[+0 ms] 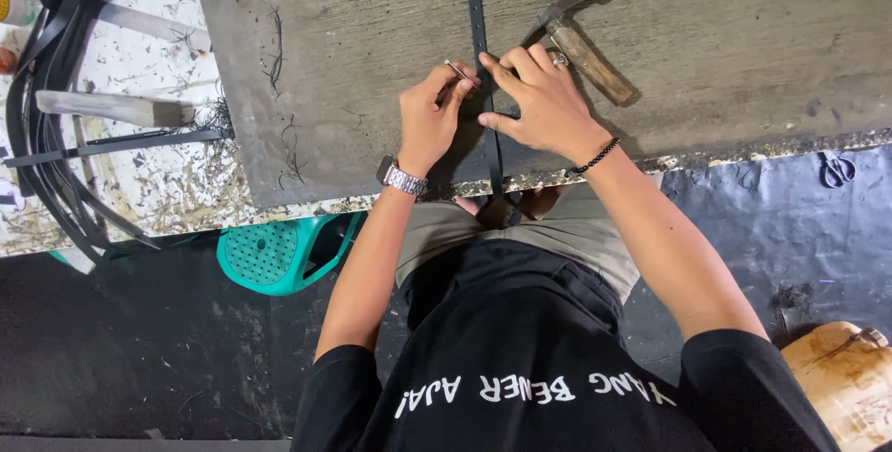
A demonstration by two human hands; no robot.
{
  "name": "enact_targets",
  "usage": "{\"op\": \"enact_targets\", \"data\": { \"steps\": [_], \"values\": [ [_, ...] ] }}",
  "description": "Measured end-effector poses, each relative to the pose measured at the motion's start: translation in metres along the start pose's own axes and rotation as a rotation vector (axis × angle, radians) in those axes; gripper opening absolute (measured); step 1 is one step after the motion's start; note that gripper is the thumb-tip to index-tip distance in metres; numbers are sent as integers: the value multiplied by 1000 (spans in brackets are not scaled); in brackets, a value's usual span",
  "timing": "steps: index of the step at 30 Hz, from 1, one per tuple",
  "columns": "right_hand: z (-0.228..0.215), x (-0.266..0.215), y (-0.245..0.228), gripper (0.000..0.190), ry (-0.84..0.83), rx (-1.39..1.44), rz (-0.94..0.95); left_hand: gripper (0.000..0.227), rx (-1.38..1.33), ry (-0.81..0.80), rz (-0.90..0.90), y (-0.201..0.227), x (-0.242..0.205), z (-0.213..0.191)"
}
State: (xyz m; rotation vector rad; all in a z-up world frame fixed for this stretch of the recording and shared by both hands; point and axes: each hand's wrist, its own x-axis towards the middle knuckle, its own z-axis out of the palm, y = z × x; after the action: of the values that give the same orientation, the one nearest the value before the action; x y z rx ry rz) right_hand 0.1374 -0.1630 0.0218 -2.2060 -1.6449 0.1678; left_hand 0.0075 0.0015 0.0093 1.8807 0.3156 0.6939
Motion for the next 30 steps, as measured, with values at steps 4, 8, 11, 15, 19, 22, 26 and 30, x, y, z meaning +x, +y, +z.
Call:
{"op": "enact_targets", "data": {
  "steps": [4,8,11,15,19,22,26,30],
  "values": [
    [0,0,0,66,24,-17,-8,7,-15,-12,18,1,1,2],
    [-3,1,-3,61,42,-23,-17,8,18,-33,49,4,2,3],
    [-6,1,-5,58,50,-17,-12,8,23,-41,56,5,2,3],
    [-6,0,-5,57,58,-25,-15,8,24,-52,64,4,2,2],
    [-6,2,-4,55,45,-7,-3,10,45,-70,109,1,3,2],
    [-7,2,-5,53,41,-7,-3,15,57,-91,165,-9,1,6],
    [-9,1,-6,54,15,-8,6,19,141,-156,273,-4,5,6],
    [-4,1,-3,51,18,-14,-1,18,187,-165,332,-8,4,6]
  ]
}}
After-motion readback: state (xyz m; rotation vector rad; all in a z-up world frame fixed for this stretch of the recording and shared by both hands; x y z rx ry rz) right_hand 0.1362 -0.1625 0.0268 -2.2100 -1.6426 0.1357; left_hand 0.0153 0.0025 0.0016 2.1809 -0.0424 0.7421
